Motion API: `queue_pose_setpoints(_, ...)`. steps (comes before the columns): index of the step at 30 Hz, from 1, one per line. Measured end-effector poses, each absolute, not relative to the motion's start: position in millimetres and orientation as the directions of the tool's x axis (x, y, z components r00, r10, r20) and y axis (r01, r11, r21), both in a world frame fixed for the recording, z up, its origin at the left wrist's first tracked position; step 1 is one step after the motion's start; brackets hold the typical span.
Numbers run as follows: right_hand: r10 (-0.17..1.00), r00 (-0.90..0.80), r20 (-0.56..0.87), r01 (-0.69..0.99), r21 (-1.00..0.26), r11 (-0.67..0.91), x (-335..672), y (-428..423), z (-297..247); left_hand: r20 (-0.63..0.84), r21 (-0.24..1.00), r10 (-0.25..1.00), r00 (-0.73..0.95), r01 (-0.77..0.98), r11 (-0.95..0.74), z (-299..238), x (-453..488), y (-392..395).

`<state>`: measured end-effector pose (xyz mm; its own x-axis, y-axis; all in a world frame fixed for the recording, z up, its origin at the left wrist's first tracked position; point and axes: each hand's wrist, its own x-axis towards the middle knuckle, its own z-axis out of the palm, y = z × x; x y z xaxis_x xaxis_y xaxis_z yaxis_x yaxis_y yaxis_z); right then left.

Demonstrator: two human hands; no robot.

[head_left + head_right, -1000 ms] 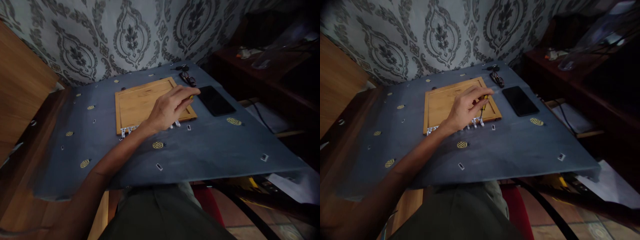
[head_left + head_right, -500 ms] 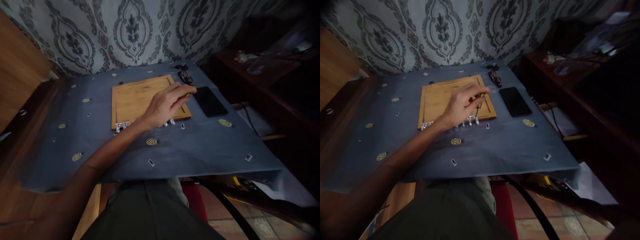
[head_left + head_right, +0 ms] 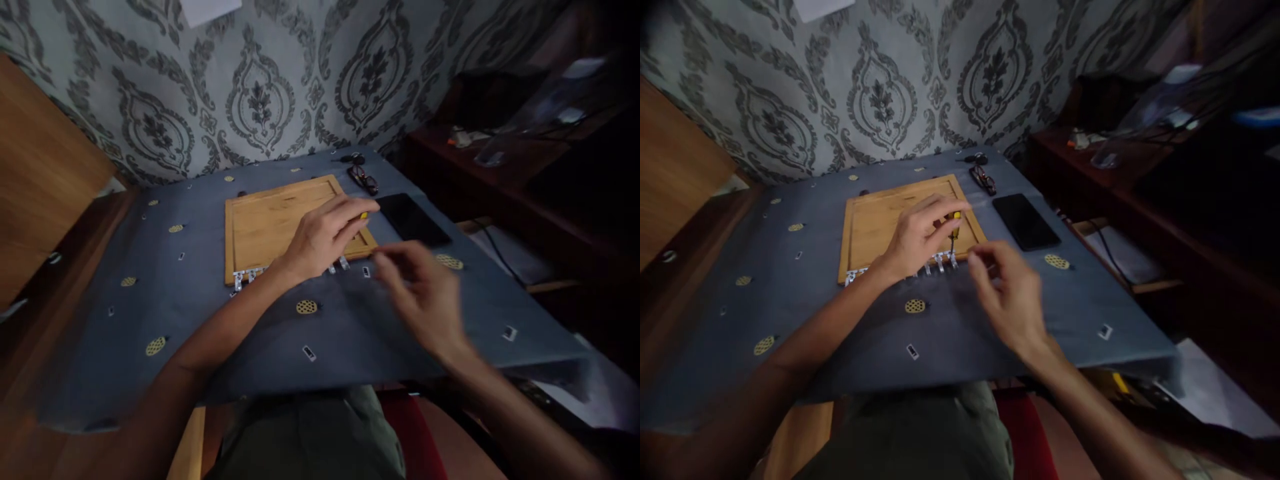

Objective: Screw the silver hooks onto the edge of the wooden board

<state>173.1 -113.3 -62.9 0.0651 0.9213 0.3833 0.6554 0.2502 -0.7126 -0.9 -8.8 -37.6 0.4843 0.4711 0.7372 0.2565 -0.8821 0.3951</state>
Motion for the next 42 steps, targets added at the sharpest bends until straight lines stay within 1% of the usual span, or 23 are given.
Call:
queue_pose_setpoints(4,0.98,0.003,0.2,0.65,-0.745,0.15,160,-92,-96,0.746,0.385,0.458,0.484,0.248,-0.889,-37,1,-8)
queue_pose_setpoints(6,0.988,0.007,0.154,0.674,-0.731,0.109,158,-84,-106,0.745,0.39,0.458,0.485,0.239,-0.889,-36,1,-7)
queue_pose_setpoints(8,0.991,0.009,0.137,0.701,-0.707,0.091,157,-79,-110,0.732,0.402,0.471,0.492,0.246,-0.882,-35,0,-7)
queue_pose_setpoints(12,0.99,0.014,0.141,0.737,-0.67,0.085,156,-74,-112,0.705,0.406,0.491,0.512,0.277,-0.871,-34,0,-8)
queue_pose_setpoints(17,0.983,0.017,0.183,0.724,-0.681,0.114,158,-74,-119,0.717,0.394,0.478,0.506,0.271,-0.878,-37,1,-8)
queue_pose_setpoints(22,0.982,0.031,0.189,0.719,-0.687,0.109,160,-74,-124,0.72,0.414,0.51,0.471,0.297,-0.86,-40,2,-8)
queue_pose_setpoints(26,0.98,0.02,0.2,0.717,-0.686,0.125,160,-73,-124,0.74,0.385,0.451,0.5,0.235,-0.892,-37,1,-7)
queue_pose_setpoints(28,0.977,0.017,0.21,0.716,-0.685,0.135,160,-74,-123,0.722,0.389,0.445,0.53,0.221,-0.894,-35,-1,-6)
queue_pose_setpoints(32,0.978,0.021,0.208,0.711,-0.691,0.132,160,-74,-123,0.657,0.404,0.498,0.565,0.293,-0.866,-35,-2,-7)
queue_pose_setpoints(37,0.979,0.032,0.203,0.704,-0.699,0.122,159,-74,-123,0.723,0.349,0.456,0.518,0.295,-0.889,-39,1,-8)
queue_pose_setpoints(42,0.978,0.032,0.208,0.686,-0.715,0.13,159,-74,-124,0.76,0.336,0.449,0.47,0.308,-0.89,-39,0,-5)
